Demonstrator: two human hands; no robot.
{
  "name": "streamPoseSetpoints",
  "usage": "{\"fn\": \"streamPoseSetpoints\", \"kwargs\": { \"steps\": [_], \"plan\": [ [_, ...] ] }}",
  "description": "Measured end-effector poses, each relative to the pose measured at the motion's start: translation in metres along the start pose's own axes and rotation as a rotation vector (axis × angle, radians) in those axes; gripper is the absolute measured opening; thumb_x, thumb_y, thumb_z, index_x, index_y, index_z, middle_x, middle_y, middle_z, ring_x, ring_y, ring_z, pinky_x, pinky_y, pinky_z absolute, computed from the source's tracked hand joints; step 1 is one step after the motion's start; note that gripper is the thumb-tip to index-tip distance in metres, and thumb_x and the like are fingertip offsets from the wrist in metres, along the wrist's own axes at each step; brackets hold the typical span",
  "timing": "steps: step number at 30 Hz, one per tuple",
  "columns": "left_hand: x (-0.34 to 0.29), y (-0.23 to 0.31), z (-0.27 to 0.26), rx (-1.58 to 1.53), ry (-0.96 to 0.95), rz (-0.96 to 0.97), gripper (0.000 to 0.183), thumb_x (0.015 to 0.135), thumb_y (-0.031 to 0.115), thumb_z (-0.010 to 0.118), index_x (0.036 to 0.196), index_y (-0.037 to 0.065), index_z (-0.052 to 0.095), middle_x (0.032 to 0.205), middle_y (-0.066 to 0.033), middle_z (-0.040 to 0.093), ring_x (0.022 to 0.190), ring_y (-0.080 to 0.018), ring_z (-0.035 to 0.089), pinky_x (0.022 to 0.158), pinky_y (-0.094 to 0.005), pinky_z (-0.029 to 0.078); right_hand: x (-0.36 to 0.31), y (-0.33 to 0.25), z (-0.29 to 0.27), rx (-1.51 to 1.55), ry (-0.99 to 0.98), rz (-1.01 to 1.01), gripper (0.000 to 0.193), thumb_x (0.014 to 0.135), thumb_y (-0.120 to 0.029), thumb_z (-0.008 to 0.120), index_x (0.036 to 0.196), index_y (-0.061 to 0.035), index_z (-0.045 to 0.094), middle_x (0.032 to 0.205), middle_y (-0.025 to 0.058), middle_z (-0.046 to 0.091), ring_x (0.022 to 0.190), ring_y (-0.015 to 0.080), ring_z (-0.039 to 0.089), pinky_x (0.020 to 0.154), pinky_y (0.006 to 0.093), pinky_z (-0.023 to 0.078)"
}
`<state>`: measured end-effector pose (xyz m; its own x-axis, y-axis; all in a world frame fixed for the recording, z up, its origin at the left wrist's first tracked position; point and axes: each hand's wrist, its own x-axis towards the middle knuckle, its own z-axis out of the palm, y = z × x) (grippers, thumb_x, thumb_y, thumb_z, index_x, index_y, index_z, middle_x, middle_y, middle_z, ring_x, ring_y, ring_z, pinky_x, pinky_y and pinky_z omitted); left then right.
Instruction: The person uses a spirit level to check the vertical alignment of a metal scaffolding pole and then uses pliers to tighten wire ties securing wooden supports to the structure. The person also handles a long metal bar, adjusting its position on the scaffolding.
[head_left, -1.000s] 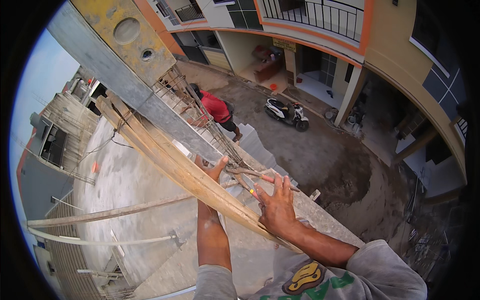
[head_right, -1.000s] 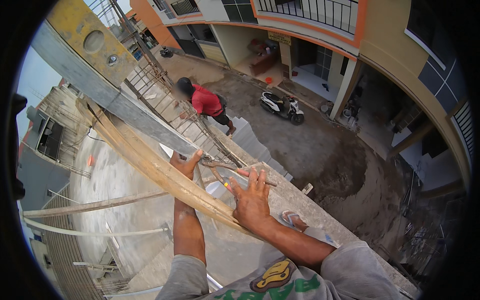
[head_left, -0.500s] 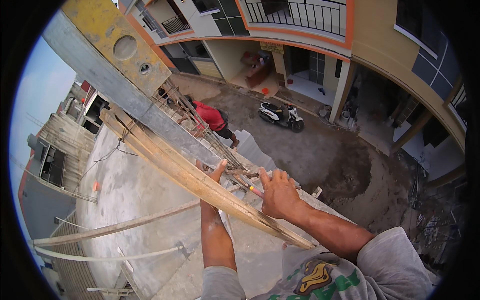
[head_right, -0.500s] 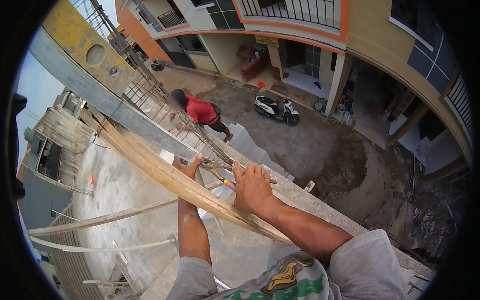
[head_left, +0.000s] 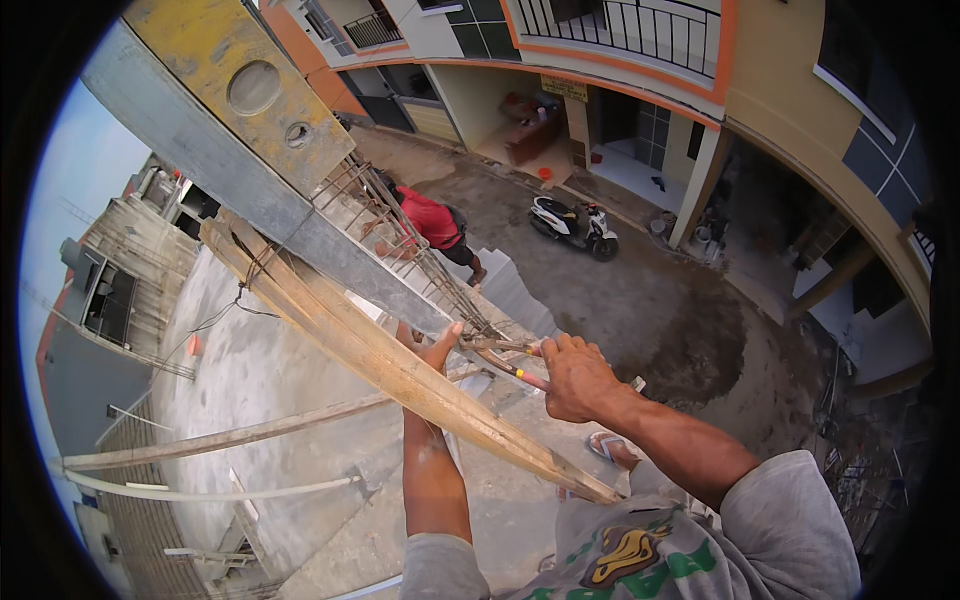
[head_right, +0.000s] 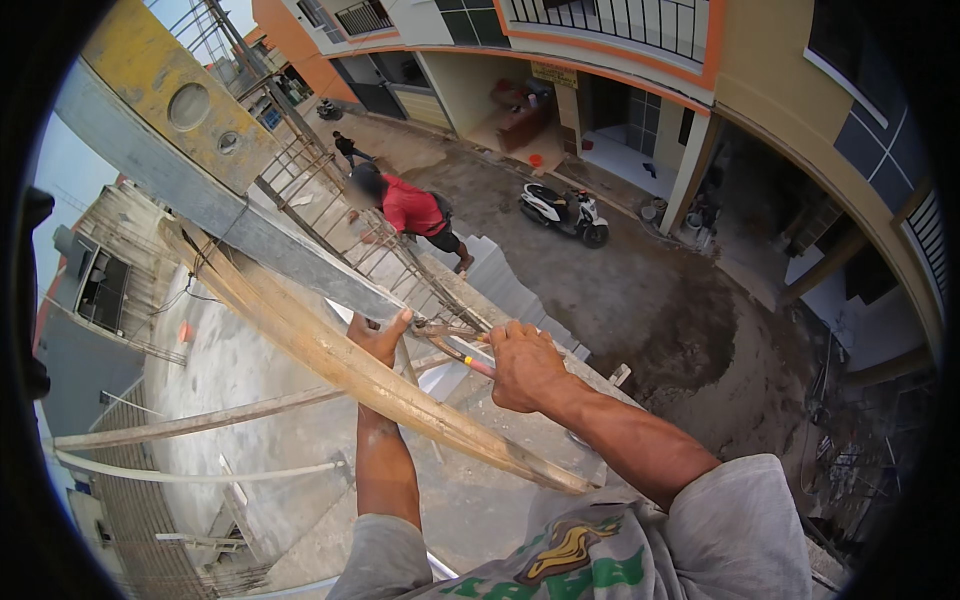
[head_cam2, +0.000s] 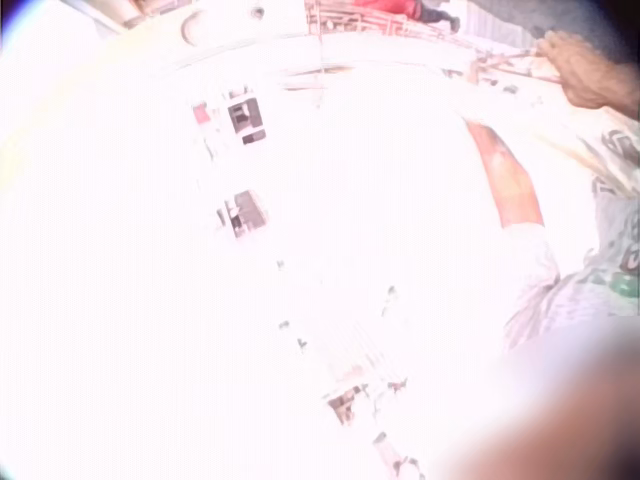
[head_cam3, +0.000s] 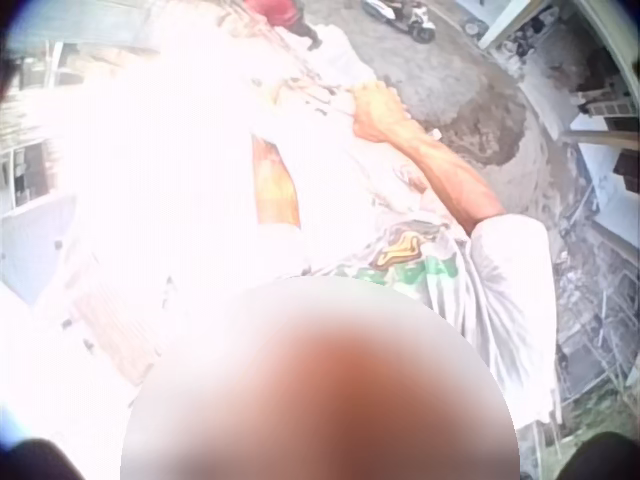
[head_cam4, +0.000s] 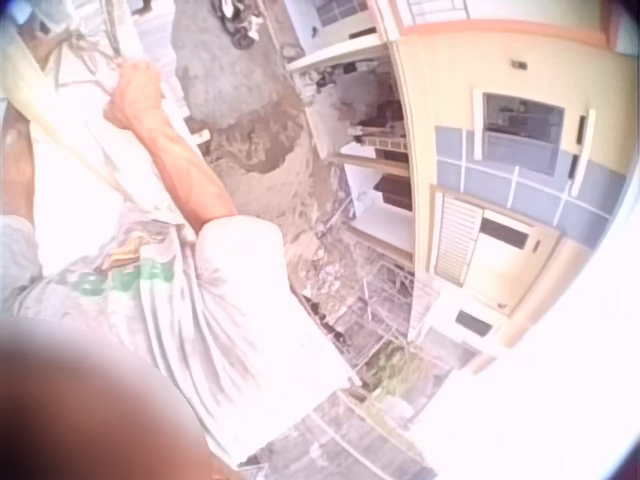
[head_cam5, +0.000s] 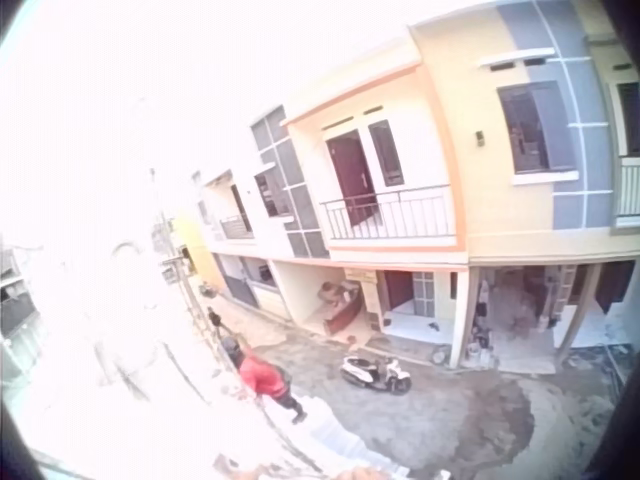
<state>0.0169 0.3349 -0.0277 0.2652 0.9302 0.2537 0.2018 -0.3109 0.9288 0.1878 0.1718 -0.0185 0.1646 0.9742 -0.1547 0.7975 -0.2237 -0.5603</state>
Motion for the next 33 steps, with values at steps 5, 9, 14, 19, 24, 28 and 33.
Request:
{"fn": "streamPoseSetpoints", "kwargs": {
  "steps": [5,9,14,19,24,28,33],
  "plan": [
    [0.004,-0.006,0.001,-0.001,0.002,0.007,0.053,0.078,0.014,0.082,0.120,-0.007,0.058,0.108,-0.0139,0.065,0.099,-0.0225,0.061,0.091,-0.0338,0.046,0.008,0.015,0.003,0.117,-0.028,-0.045,0.045,0.089,-0.025,0.063,0.124,0.0015,0.053,0.111,0.0249,0.056,0.108,0.0409,0.055,0.093,0.0486,0.043],
    [0.006,-0.015,-0.005,-0.005,-0.054,-0.082,0.060,0.075,0.017,0.085,0.123,-0.008,0.057,0.109,-0.0161,0.065,0.103,-0.0236,0.061,0.093,-0.0341,0.046,0.017,0.030,0.007,0.129,-0.041,-0.104,0.041,0.085,-0.016,0.065,0.120,0.0021,0.054,0.108,0.0263,0.057,0.105,0.0432,0.055,0.091,0.0476,0.045],
    [0.008,-0.020,-0.006,-0.005,-0.061,-0.060,0.053,0.077,0.012,0.083,0.120,-0.007,0.059,0.107,-0.0123,0.066,0.099,-0.0201,0.061,0.091,-0.0328,0.047,0.031,0.050,0.007,0.202,-0.049,-0.226,0.040,0.083,-0.013,0.066,0.117,0.0029,0.053,0.107,0.0259,0.057,0.105,0.0423,0.055,0.091,0.0466,0.046],
    [0.008,-0.019,-0.005,-0.064,-0.062,-0.098,0.059,0.075,0.009,0.084,0.124,-0.008,0.057,0.114,-0.0139,0.064,0.103,-0.0210,0.060,0.094,-0.0329,0.046,0.048,0.069,0.017,0.236,-0.009,-0.345,0.037,0.081,-0.011,0.066,0.113,0.0019,0.053,0.101,0.0249,0.055,0.099,0.0425,0.054,0.086,0.0479,0.045],
    [0.008,-0.022,-0.007,-0.065,-0.058,-0.154,0.067,0.073,0.007,0.085,0.130,-0.008,0.053,0.125,-0.0160,0.060,0.112,-0.0219,0.057,0.101,-0.0337,0.044,0.061,0.082,0.037,0.326,0.041,-0.455,0.034,0.082,-0.011,0.066,0.112,0.0005,0.053,0.098,0.0235,0.053,0.095,0.0426,0.053,0.082,0.0479,0.044],
    [0.008,-0.026,-0.007,-0.059,-0.050,-0.134,0.070,0.072,0.008,0.085,0.132,-0.007,0.052,0.128,-0.0167,0.060,0.116,-0.0224,0.056,0.103,-0.0347,0.043,0.068,0.090,0.052,0.366,0.082,-0.506,0.035,0.083,-0.012,0.066,0.113,-0.0007,0.053,0.097,0.0225,0.052,0.093,0.0417,0.052,0.082,0.0475,0.044],
    [0.010,-0.030,-0.005,-0.110,-0.034,-0.089,0.072,0.070,0.006,0.087,0.131,-0.006,0.052,0.126,-0.0163,0.059,0.115,-0.0226,0.057,0.101,-0.0352,0.045,0.075,0.096,0.061,0.362,0.068,-0.528,0.035,0.082,-0.011,0.066,0.114,-0.0011,0.054,0.099,0.0220,0.052,0.093,0.0403,0.052,0.083,0.0468,0.043]
  ]
}}
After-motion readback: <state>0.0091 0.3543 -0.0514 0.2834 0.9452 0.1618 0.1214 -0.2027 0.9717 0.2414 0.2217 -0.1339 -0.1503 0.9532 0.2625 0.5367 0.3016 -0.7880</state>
